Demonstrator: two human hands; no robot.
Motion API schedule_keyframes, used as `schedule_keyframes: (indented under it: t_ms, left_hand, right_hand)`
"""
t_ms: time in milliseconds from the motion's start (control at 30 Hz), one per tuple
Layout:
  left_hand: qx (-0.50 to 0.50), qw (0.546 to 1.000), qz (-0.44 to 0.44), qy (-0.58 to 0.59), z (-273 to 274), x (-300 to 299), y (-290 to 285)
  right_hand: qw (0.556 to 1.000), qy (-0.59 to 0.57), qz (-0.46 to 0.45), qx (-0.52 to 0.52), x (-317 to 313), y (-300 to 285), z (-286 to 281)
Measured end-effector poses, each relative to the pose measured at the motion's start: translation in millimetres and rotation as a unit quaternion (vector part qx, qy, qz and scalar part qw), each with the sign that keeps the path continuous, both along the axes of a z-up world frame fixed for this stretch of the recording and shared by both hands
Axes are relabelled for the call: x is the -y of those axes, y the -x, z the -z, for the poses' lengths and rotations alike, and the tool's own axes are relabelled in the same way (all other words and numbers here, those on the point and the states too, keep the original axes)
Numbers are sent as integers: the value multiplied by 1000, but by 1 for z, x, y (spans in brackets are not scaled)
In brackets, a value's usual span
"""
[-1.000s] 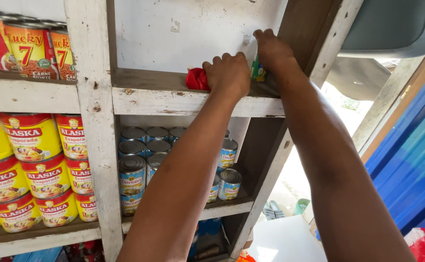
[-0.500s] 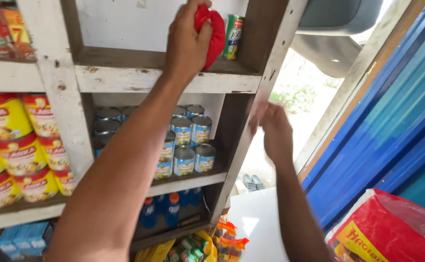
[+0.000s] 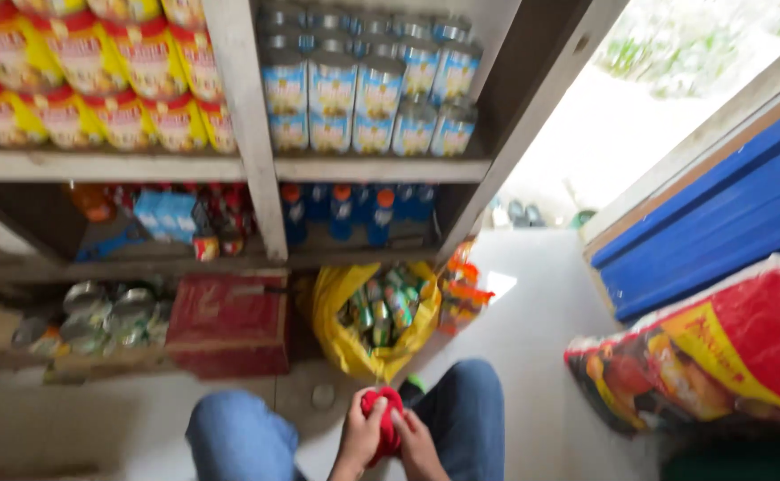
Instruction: Wiping individual canned drinks with a cloth and placing them on a shelf.
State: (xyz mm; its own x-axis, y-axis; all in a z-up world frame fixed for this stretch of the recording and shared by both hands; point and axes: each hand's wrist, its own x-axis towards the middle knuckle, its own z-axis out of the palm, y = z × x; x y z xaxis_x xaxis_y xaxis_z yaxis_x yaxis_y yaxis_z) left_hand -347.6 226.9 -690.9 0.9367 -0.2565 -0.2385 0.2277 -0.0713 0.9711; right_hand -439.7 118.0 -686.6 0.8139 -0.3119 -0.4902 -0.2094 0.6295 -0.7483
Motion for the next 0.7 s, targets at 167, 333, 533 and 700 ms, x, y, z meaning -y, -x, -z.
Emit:
schedule_keyframes:
  t_ms: [167,333,533,700]
  left_hand:
    - [-35,985,141,-92,-22,-54,54]
    - [-8,993,88,-82,-65,-68,32]
    - [-72,980,183,-45,-106,-44,33]
    - [-75,968,237,18,-56,-16,-40]
  right_hand:
    - [986,154,42,-51,-14,29,-10]
    - [960,278,8,-35,-25,23,-41]
    - [992,2,67,-105,-32,7,-69]
    - [972,226,26,-62,44,-51,-132]
